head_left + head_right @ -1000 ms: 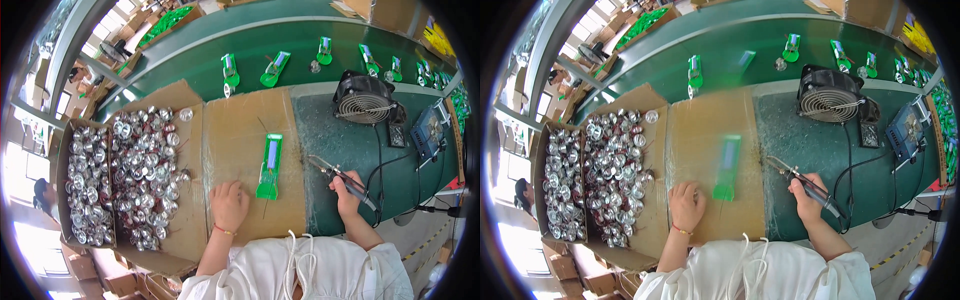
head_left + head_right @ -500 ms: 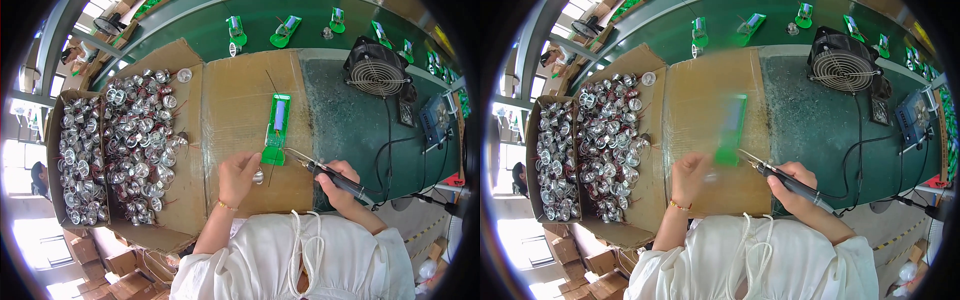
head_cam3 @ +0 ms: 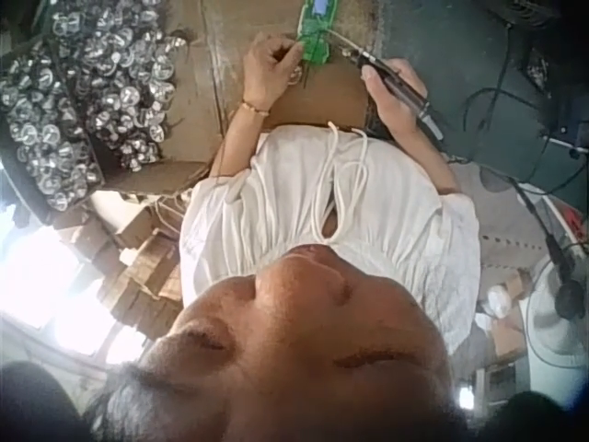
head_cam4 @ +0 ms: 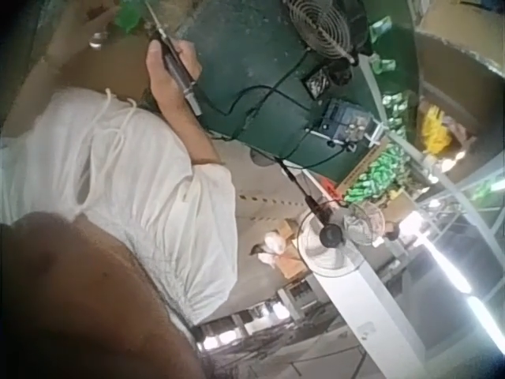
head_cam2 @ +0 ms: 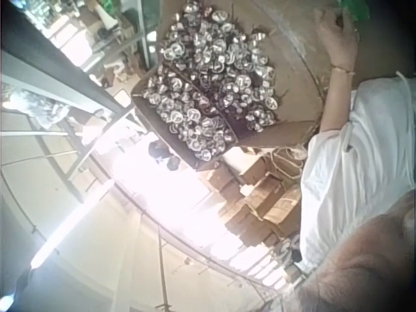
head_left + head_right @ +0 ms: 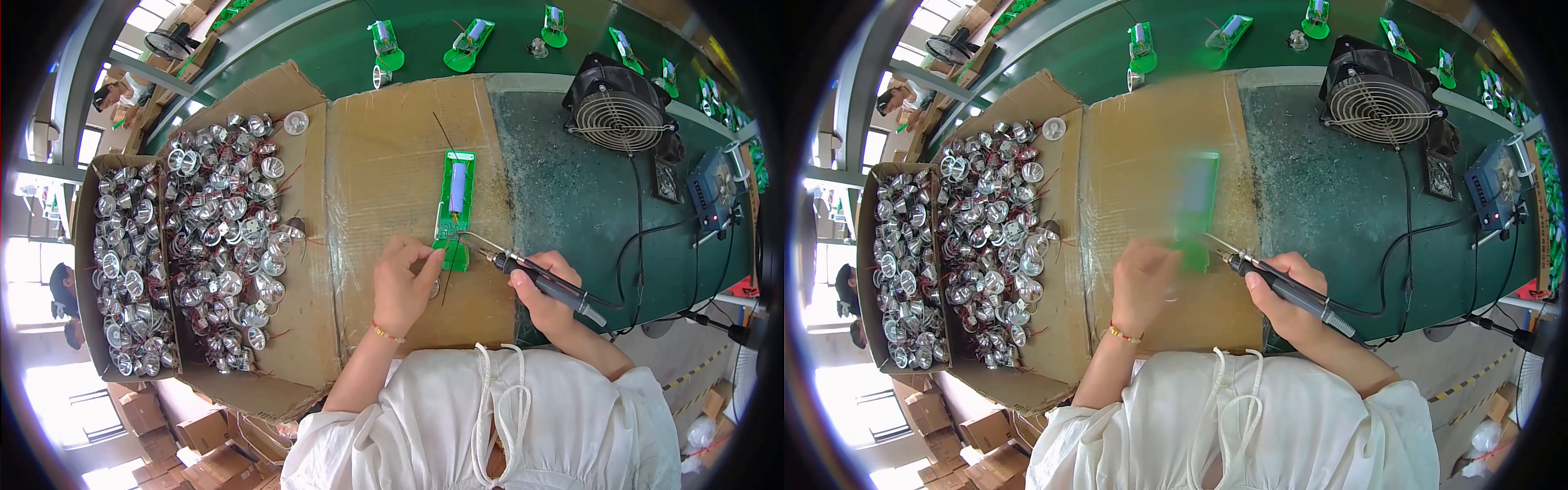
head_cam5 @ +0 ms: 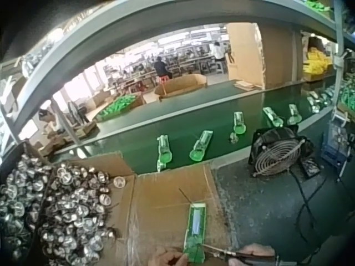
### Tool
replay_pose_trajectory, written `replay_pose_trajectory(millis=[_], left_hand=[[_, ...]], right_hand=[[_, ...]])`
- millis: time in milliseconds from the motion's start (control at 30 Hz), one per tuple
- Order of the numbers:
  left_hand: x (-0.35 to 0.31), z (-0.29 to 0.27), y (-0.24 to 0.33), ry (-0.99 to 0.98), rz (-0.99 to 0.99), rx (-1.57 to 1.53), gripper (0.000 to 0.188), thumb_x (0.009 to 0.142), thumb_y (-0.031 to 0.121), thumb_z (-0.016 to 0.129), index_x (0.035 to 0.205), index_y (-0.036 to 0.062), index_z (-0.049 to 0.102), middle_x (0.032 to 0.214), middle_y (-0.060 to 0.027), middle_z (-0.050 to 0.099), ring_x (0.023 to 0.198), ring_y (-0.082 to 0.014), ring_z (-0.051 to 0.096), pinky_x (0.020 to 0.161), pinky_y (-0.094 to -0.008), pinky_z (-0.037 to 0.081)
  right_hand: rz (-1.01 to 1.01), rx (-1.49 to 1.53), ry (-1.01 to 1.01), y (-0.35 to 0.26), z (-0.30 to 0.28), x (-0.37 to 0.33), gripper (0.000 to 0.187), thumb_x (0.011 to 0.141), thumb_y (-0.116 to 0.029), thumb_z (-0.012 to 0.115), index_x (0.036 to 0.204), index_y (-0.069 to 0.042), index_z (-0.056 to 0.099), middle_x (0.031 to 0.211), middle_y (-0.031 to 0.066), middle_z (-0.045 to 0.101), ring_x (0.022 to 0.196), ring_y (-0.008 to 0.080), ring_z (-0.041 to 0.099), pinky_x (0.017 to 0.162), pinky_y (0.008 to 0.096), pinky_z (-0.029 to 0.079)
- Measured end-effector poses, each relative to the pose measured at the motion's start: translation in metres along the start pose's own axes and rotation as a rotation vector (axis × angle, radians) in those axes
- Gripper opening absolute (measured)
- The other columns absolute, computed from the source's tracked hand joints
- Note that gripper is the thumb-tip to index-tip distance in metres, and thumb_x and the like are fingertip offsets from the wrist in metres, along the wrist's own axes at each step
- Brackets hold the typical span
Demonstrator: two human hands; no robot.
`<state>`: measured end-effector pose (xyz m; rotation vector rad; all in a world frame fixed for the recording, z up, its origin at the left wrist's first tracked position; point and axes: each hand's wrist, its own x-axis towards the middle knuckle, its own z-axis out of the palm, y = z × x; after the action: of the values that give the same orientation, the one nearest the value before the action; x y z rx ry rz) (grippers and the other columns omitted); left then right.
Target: Soldering wires and components onto small circuit boards for portable lights.
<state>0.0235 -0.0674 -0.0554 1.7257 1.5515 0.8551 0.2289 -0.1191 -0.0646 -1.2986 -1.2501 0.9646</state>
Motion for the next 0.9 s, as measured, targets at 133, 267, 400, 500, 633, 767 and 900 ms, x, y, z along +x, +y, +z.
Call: replay_pose_trajectory(millis=[133, 267, 400, 500, 633, 767, 900], left_hand=[[0.002, -0.002, 0.0, -0.035, -0.051, -0.023, 0.011, 0.077, 0.012, 0.066, 0.077, 0.0008, 0.065, 0.08, -0.0089, 0.057, 0.069, -0.0199, 0.056, 0.062, -0.0299, 0.045], [0.002, -0.002, 0.001, -0.055, -0.057, -0.027, 0.014, 0.079, 0.013, 0.067, 0.078, -0.0006, 0.064, 0.079, -0.0086, 0.056, 0.062, -0.0179, 0.056, 0.056, -0.0284, 0.044], [0.002, -0.004, 0.001, -0.058, -0.049, -0.015, 0.014, 0.079, 0.013, 0.067, 0.077, -0.0006, 0.064, 0.08, -0.0085, 0.056, 0.061, -0.0175, 0.056, 0.055, -0.0281, 0.044], [0.003, -0.003, 0.002, -0.058, -0.051, -0.013, 0.014, 0.079, 0.013, 0.067, 0.077, -0.0005, 0.065, 0.08, -0.0085, 0.056, 0.062, -0.0171, 0.056, 0.055, -0.028, 0.044], [0.004, -0.005, 0.002, -0.093, -0.056, -0.039, 0.013, 0.079, 0.013, 0.068, 0.078, 0.0002, 0.065, 0.081, -0.0084, 0.057, 0.065, -0.0172, 0.057, 0.058, -0.0282, 0.045], [0.006, -0.004, -0.001, -0.064, -0.039, -0.072, 0.014, 0.079, 0.015, 0.067, 0.078, 0.0007, 0.064, 0.081, -0.0089, 0.057, 0.067, -0.0184, 0.057, 0.059, -0.0285, 0.044], [0.015, 0.001, -0.001, -0.053, -0.055, -0.016, 0.017, 0.079, 0.017, 0.067, 0.077, 0.001, 0.064, 0.081, -0.0101, 0.057, 0.066, -0.0201, 0.057, 0.058, -0.0297, 0.044]], right_hand=[[0.011, -0.005, -0.002, 0.001, -0.002, 0.0, 0.015, 0.08, -0.009, 0.064, 0.083, 0.002, 0.053, 0.069, 0.0093, 0.062, 0.06, 0.0105, 0.058, 0.056, 0.024, 0.046], [0.037, 0.151, 0.103, 0.001, 0.005, -0.001, 0.016, 0.08, -0.01, 0.066, 0.082, 0.001, 0.054, 0.065, 0.0056, 0.061, 0.055, 0.0062, 0.055, 0.051, 0.0212, 0.044], [0.04, 0.124, 0.129, -0.004, -0.002, -0.004, 0.019, 0.082, -0.013, 0.065, 0.084, 0.002, 0.053, 0.069, 0.009, 0.064, 0.062, 0.0098, 0.059, 0.056, 0.0233, 0.047], [0.061, 0.114, 0.104, -0.005, -0.004, -0.003, 0.018, 0.082, -0.012, 0.064, 0.084, 0.002, 0.053, 0.07, 0.0093, 0.064, 0.063, 0.0099, 0.059, 0.056, 0.0232, 0.047], [0.035, 0.141, 0.087, -0.002, -0.002, -0.003, 0.017, 0.082, -0.01, 0.064, 0.085, 0.002, 0.053, 0.07, 0.0089, 0.064, 0.062, 0.0094, 0.059, 0.055, 0.0229, 0.047], [0.018, 0.123, 0.079, 0.001, -0.001, -0.003, 0.015, 0.081, -0.009, 0.064, 0.085, 0.002, 0.053, 0.069, 0.0081, 0.063, 0.06, 0.0083, 0.058, 0.054, 0.0225, 0.046], [0.037, 0.12, 0.071, 0.002, 0.003, -0.001, 0.014, 0.081, -0.007, 0.064, 0.085, 0.001, 0.053, 0.069, 0.0074, 0.063, 0.058, 0.0069, 0.056, 0.052, 0.0219, 0.045]])
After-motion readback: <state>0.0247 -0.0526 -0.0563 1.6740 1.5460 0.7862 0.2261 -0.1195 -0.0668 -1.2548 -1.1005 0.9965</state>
